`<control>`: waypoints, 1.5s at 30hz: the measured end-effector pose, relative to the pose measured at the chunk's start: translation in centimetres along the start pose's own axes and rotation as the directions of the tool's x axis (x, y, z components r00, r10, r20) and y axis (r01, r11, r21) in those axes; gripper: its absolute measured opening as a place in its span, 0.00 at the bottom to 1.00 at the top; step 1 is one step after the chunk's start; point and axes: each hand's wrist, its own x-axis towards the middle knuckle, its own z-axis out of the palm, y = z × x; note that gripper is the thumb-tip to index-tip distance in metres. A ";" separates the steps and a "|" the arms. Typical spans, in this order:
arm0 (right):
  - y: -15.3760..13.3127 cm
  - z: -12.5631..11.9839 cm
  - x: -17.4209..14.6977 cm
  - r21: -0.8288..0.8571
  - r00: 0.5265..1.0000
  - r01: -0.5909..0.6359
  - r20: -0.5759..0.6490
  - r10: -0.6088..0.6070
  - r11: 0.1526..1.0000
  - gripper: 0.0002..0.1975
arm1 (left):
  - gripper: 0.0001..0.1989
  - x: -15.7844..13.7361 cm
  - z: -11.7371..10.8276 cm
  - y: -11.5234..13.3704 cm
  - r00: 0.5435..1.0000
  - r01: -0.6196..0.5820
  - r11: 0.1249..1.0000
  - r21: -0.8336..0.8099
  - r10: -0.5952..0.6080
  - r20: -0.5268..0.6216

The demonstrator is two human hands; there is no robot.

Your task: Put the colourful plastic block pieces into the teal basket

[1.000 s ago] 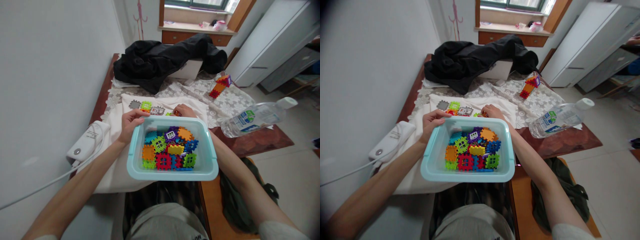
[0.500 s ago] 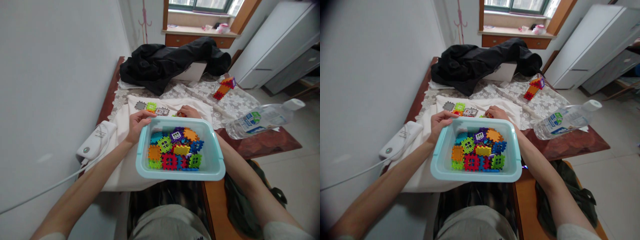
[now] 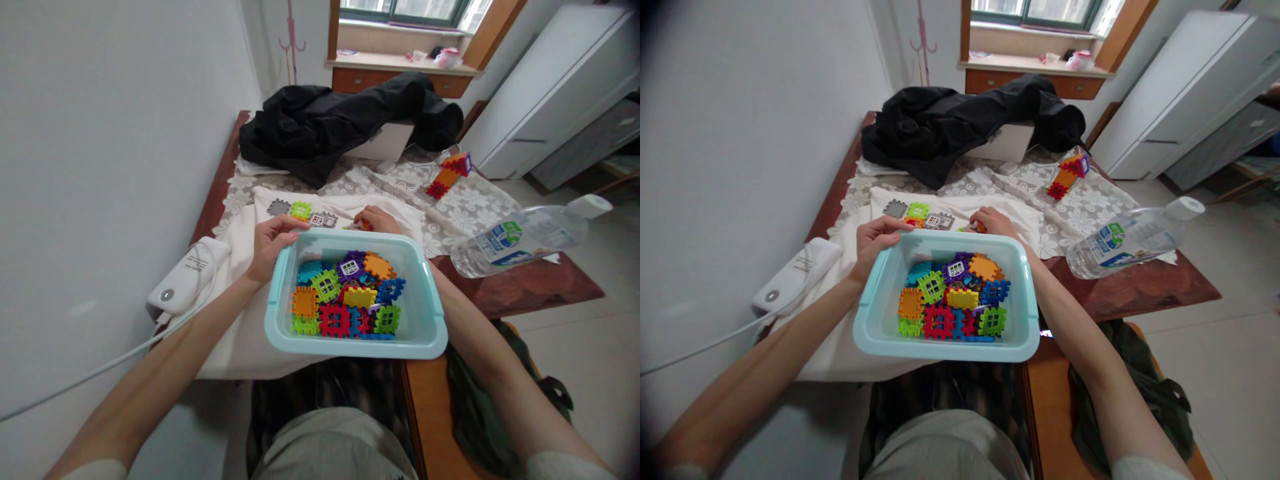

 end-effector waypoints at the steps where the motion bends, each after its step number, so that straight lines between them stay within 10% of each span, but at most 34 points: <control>1: 0.0 0.1 0.1 0.011 1.000 0.010 0.017 -0.011 1.000 0.13 | 0.11 0.0 0.0 0.0 1.000 0.001 1.000 -0.003 -0.001 -0.002; 6: 0.1 0.8 0.7 0.088 0.987 0.066 0.137 -0.078 0.994 0.11 | 0.11 0.1 0.1 0.2 1.000 0.016 0.999 -0.034 -0.017 -0.013; 27: -0.7 0.8 0.7 0.144 0.974 -0.190 -0.098 0.204 0.971 0.09 | 0.10 0.1 -0.1 -0.4 1.000 -0.016 0.999 -0.039 0.017 0.013; 33: 0.0 -0.4 1.6 0.408 0.923 -0.215 -0.212 0.321 0.888 0.15 | 0.10 0.0 -0.1 -0.1 0.999 -0.016 0.997 -0.069 0.018 0.027; 37: -0.6 -3.7 2.3 0.758 0.872 -0.056 -0.279 0.402 0.650 0.17 | 0.10 0.1 -0.2 0.0 0.999 -0.026 0.998 -0.056 0.028 0.032; 41: -4.8 -9.0 2.5 0.795 0.952 0.133 -0.269 0.147 0.592 0.24 | 0.10 0.0 -0.1 0.0 0.999 -0.035 0.998 -0.048 0.037 0.035; 45: -10.2 -13.0 2.5 0.716 0.962 0.152 0.051 -0.268 0.682 0.28 | 0.10 -0.2 0.2 0.2 0.999 0.011 0.992 -0.129 -0.006 0.036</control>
